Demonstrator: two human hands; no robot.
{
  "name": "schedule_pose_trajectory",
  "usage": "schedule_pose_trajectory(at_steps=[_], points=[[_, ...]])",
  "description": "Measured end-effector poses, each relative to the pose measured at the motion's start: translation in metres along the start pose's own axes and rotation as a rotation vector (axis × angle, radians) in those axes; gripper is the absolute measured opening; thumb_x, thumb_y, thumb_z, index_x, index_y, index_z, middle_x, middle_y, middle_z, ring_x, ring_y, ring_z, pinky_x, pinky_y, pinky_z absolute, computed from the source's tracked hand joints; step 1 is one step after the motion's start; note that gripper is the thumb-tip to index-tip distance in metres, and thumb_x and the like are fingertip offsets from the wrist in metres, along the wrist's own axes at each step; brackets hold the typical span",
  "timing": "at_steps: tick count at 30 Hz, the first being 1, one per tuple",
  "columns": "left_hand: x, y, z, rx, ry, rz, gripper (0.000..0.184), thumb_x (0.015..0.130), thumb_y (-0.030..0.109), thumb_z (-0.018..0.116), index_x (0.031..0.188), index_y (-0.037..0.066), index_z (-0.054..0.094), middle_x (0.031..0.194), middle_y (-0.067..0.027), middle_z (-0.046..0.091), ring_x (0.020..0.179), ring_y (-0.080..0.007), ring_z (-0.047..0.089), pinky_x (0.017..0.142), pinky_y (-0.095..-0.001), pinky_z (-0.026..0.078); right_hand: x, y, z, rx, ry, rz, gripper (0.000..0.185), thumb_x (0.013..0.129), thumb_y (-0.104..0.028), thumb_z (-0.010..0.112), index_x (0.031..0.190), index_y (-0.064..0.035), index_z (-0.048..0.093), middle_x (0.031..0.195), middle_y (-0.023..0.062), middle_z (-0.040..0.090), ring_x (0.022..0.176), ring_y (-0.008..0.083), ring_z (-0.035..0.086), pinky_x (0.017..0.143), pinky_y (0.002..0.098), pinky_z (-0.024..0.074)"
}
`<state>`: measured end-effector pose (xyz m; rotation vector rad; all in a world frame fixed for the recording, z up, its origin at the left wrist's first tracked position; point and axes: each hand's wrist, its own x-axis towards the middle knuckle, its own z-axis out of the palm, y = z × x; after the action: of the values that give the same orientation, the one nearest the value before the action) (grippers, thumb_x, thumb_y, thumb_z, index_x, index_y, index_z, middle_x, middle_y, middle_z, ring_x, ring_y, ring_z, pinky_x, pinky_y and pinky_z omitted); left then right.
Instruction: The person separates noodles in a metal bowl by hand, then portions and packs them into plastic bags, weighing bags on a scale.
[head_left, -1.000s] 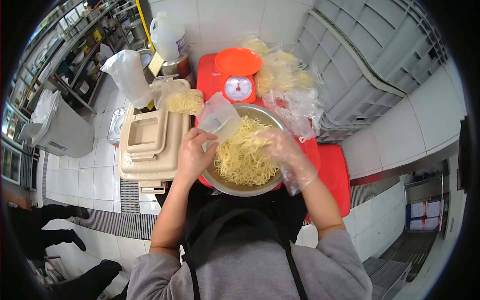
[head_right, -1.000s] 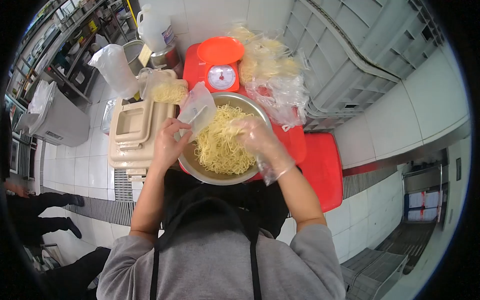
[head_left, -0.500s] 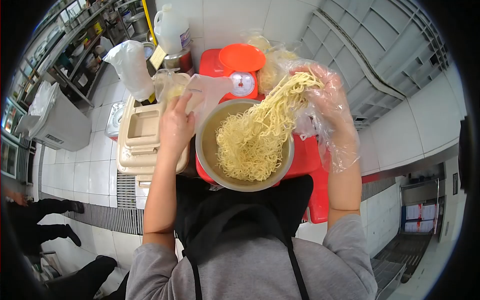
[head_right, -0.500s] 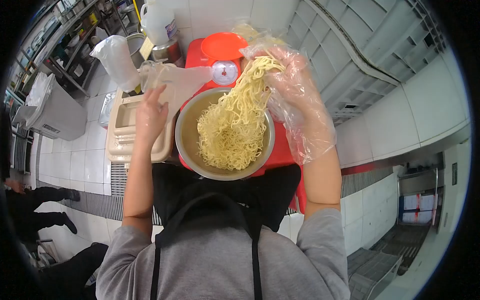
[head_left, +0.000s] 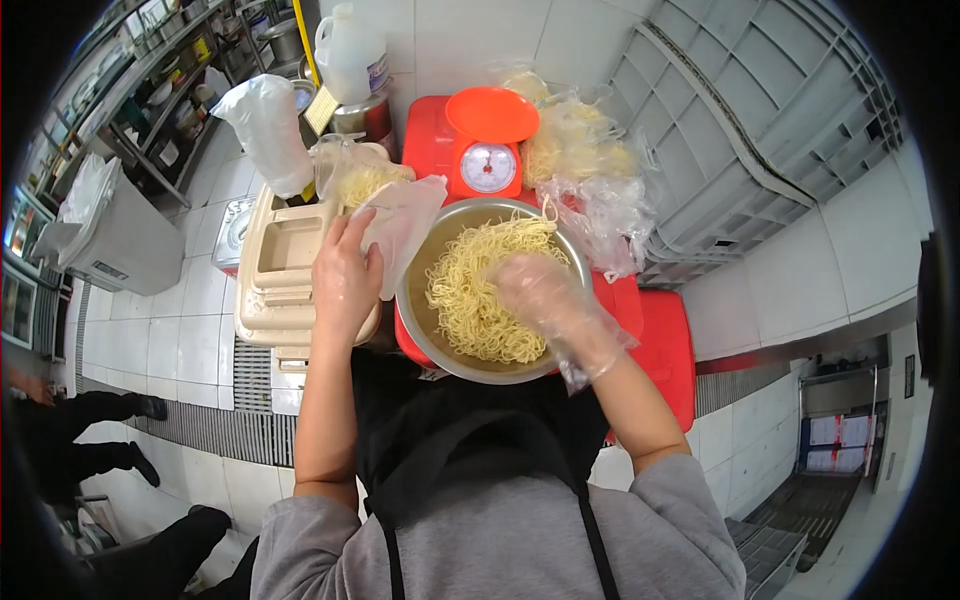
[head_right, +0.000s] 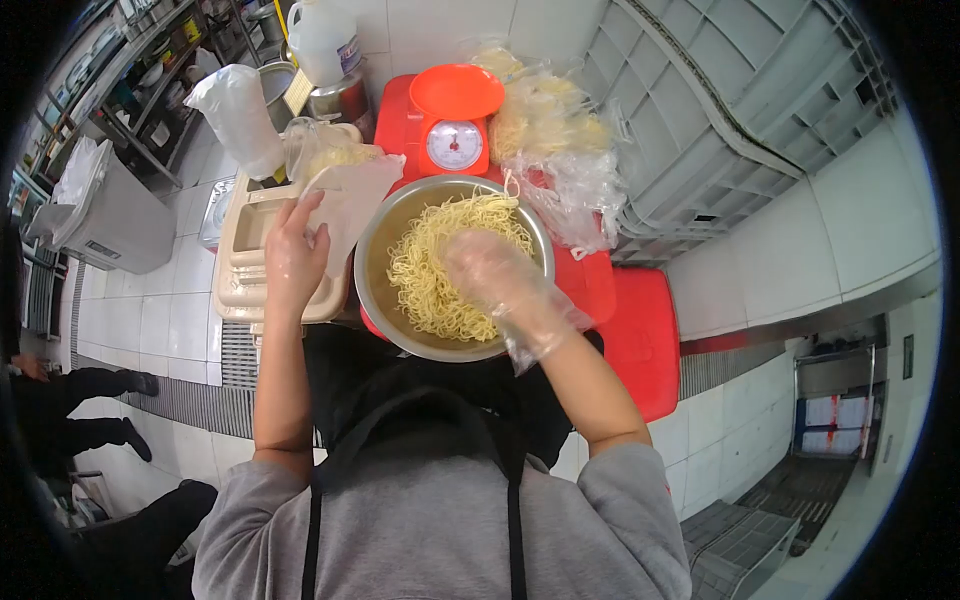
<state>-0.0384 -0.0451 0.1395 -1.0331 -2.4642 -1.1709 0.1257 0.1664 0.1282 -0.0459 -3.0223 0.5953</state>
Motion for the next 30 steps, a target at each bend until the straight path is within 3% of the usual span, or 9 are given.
schedule_pose_trajectory(at_steps=[4, 6, 9, 15, 18, 21, 24, 27, 30], points=[[-0.001, 0.003, -0.001, 0.0, -0.002, -0.016, 0.038, 0.077, -0.001, 0.06, 0.114, 0.003, 0.061, 0.104, -0.0169, 0.059, 0.073, -0.0312, 0.063, 0.068, -0.0389, 0.051, -0.014, 0.012, 0.068, -0.231, 0.199, -0.065, 0.03, 0.082, -0.012, 0.06, 0.111, -0.0048, 0.064, 0.106, 0.016, 0.064, 0.104, 0.0319, 0.059, 0.094, 0.0416, 0.0468], [-0.002, 0.002, -0.005, 0.008, 0.012, -0.028, 0.037, 0.077, -0.001, 0.061, 0.114, 0.003, 0.061, 0.103, -0.0165, 0.059, 0.071, -0.0302, 0.063, 0.067, -0.0386, 0.051, -0.01, 0.024, 0.072, 0.014, 0.257, -0.127, 0.028, 0.083, -0.007, 0.059, 0.11, -0.0043, 0.065, 0.106, 0.0148, 0.065, 0.105, 0.028, 0.06, 0.093, 0.0396, 0.0477], [-0.006, -0.002, -0.009, 0.013, 0.026, -0.036, 0.037, 0.077, -0.001, 0.061, 0.114, 0.004, 0.061, 0.103, -0.0161, 0.06, 0.07, -0.0291, 0.063, 0.067, -0.0383, 0.051, 0.002, 0.028, 0.043, 0.661, 0.241, 0.205, 0.034, 0.086, -0.006, 0.055, 0.119, -0.0044, 0.061, 0.108, 0.0145, 0.065, 0.103, 0.0157, 0.061, 0.091, 0.0292, 0.0465], [-0.007, 0.0, -0.008, -0.006, 0.038, -0.049, 0.037, 0.077, 0.0, 0.061, 0.114, 0.004, 0.062, 0.103, -0.0158, 0.06, 0.068, -0.0279, 0.062, 0.066, -0.0375, 0.051, 0.025, 0.0, -0.038, 0.822, 0.596, 0.047, 0.021, 0.086, -0.004, 0.058, 0.105, 0.001, 0.065, 0.094, 0.0077, 0.069, 0.09, 0.0162, 0.064, 0.085, 0.0299, 0.0491], [-0.007, 0.0, -0.008, -0.008, 0.041, -0.04, 0.037, 0.077, -0.001, 0.061, 0.114, 0.004, 0.062, 0.103, -0.0159, 0.059, 0.067, -0.0274, 0.062, 0.065, -0.0372, 0.051, 0.023, -0.029, -0.074, 0.917, 0.612, 0.258, 0.022, 0.083, -0.008, 0.064, 0.104, 0.0001, 0.065, 0.094, 0.0051, 0.068, 0.09, 0.0177, 0.064, 0.083, 0.0321, 0.0501], [-0.007, -0.001, -0.009, -0.036, 0.052, -0.043, 0.037, 0.077, -0.001, 0.061, 0.114, 0.003, 0.061, 0.101, -0.0159, 0.059, 0.066, -0.0268, 0.061, 0.065, -0.0369, 0.051, 0.02, -0.015, -0.074, 1.114, 0.653, 0.06, 0.02, 0.086, -0.013, 0.064, 0.102, -0.001, 0.065, 0.089, 0.003, 0.067, 0.082, 0.0148, 0.063, 0.077, 0.0287, 0.0503], [-0.007, -0.003, -0.009, -0.041, 0.058, -0.032, 0.038, 0.076, -0.002, 0.061, 0.114, 0.003, 0.061, 0.098, -0.0143, 0.059, 0.064, -0.0237, 0.058, 0.063, -0.035, 0.049, 0.041, 0.045, -0.03, 0.473, 0.647, 0.099, 0.022, 0.088, -0.017, 0.063, 0.103, -0.0009, 0.065, 0.084, 0.0041, 0.066, 0.076, 0.0161, 0.063, 0.068, 0.0287, 0.05], [-0.009, -0.004, -0.009, -0.03, 0.064, -0.017, 0.039, 0.076, -0.003, 0.061, 0.114, 0.003, 0.061, 0.097, -0.0128, 0.06, 0.061, -0.0209, 0.054, 0.062, -0.0333, 0.047, 0.015, 0.015, -0.047, -0.013, 0.128, 0.436, 0.026, 0.086, -0.019, 0.063, 0.105, -0.0014, 0.064, 0.091, 0.01, 0.066, 0.08, 0.0222, 0.063, 0.069, 0.035, 0.0496], [-0.009, -0.002, -0.012, -0.014, 0.044, -0.022, 0.036, 0.077, -0.001, 0.061, 0.113, 0.002, 0.061, 0.099, -0.0156, 0.059, 0.065, -0.0262, 0.06, 0.063, -0.0364, 0.05, -0.003, 0.072, 0.014, 0.238, 0.326, 0.284, 0.028, 0.083, -0.013, 0.06, 0.109, -0.0028, 0.063, 0.108, 0.0162, 0.063, 0.094, 0.0309, 0.062, 0.082, 0.041, 0.0485]])
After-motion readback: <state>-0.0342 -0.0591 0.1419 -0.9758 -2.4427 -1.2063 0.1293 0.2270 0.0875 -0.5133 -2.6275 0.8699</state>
